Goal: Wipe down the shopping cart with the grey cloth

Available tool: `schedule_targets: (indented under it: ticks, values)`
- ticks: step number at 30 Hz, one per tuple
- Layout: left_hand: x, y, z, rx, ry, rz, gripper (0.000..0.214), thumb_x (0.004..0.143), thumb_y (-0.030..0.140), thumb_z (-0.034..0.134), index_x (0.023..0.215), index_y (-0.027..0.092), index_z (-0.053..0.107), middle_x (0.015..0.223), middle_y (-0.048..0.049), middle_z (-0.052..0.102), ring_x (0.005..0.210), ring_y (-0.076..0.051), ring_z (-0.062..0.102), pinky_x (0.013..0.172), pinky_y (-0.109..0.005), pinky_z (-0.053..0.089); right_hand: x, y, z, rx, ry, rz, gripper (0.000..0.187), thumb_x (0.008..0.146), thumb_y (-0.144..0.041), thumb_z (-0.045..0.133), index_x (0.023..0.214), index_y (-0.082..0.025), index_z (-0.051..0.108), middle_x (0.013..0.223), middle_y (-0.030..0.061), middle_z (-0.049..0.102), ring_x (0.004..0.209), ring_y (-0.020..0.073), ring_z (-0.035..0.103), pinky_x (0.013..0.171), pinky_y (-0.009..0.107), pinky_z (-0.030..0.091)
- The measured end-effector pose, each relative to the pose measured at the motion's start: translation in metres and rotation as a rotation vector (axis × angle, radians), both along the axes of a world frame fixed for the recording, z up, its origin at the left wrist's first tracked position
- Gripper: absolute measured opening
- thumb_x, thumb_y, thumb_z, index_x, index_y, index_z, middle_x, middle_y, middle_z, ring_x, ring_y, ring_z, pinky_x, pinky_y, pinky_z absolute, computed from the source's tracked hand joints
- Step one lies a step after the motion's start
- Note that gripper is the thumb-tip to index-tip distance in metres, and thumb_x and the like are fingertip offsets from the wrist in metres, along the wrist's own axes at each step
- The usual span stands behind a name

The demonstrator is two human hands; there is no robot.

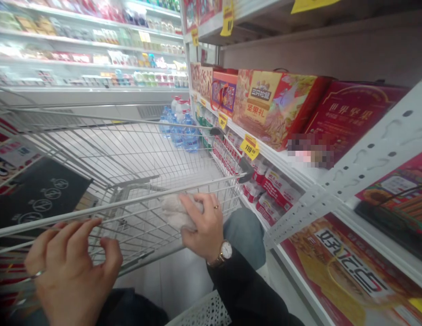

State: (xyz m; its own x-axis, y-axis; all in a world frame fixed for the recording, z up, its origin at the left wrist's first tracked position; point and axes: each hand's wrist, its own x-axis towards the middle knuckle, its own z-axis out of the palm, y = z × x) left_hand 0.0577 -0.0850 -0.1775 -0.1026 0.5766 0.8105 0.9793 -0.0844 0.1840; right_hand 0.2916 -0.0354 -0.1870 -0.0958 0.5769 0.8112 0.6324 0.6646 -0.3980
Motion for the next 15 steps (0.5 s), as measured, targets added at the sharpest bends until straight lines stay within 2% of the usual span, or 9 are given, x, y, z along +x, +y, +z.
schedule_targets:
  ticks: [4,7,9,15]
  values:
    - [-0.002,-0.001,0.0,-0.01,-0.005,-0.033,0.07,0.076,0.013,0.068,0.143,0.022,0.05,0.136,-0.015,0.057,0.143,-0.04,0.041,0.121,-0.063,0.036,-0.034,-0.002,0.013,0.069,-0.104,0.115,0.069,0.071,-0.024,0.055,0.14,-0.025,0.057,0.114,0.0087,0.052,0.1,0.0246,0.053,0.085,0.044,0.05]
    - [-0.005,-0.003,0.001,-0.027,-0.012,-0.053,0.07,0.077,0.014,0.068,0.144,0.025,0.05,0.138,-0.0132,0.056,0.143,-0.039,0.041,0.121,-0.062,0.035,-0.041,-0.001,0.017,0.063,-0.122,0.134,0.07,0.07,-0.026,0.056,0.14,-0.025,0.056,0.115,0.0086,0.053,0.101,0.0247,0.054,0.087,0.044,0.05]
    - [-0.006,-0.004,0.001,-0.026,-0.012,-0.047,0.066,0.078,0.015,0.068,0.142,0.025,0.052,0.138,-0.0126,0.057,0.143,-0.039,0.042,0.122,-0.061,0.036,-0.03,0.0,0.015,0.029,-0.106,0.102,0.071,0.069,-0.024,0.057,0.14,-0.026,0.056,0.115,0.0083,0.053,0.101,0.0248,0.054,0.087,0.045,0.05]
    - [-0.003,-0.005,0.001,-0.06,-0.008,0.016,0.058,0.081,0.015,0.068,0.137,0.019,0.055,0.137,-0.0159,0.057,0.143,-0.038,0.043,0.125,-0.055,0.035,0.031,0.002,0.0,-0.065,-0.031,-0.105,0.066,0.073,-0.018,0.058,0.138,-0.029,0.059,0.112,0.008,0.054,0.103,0.0253,0.054,0.09,0.046,0.05]
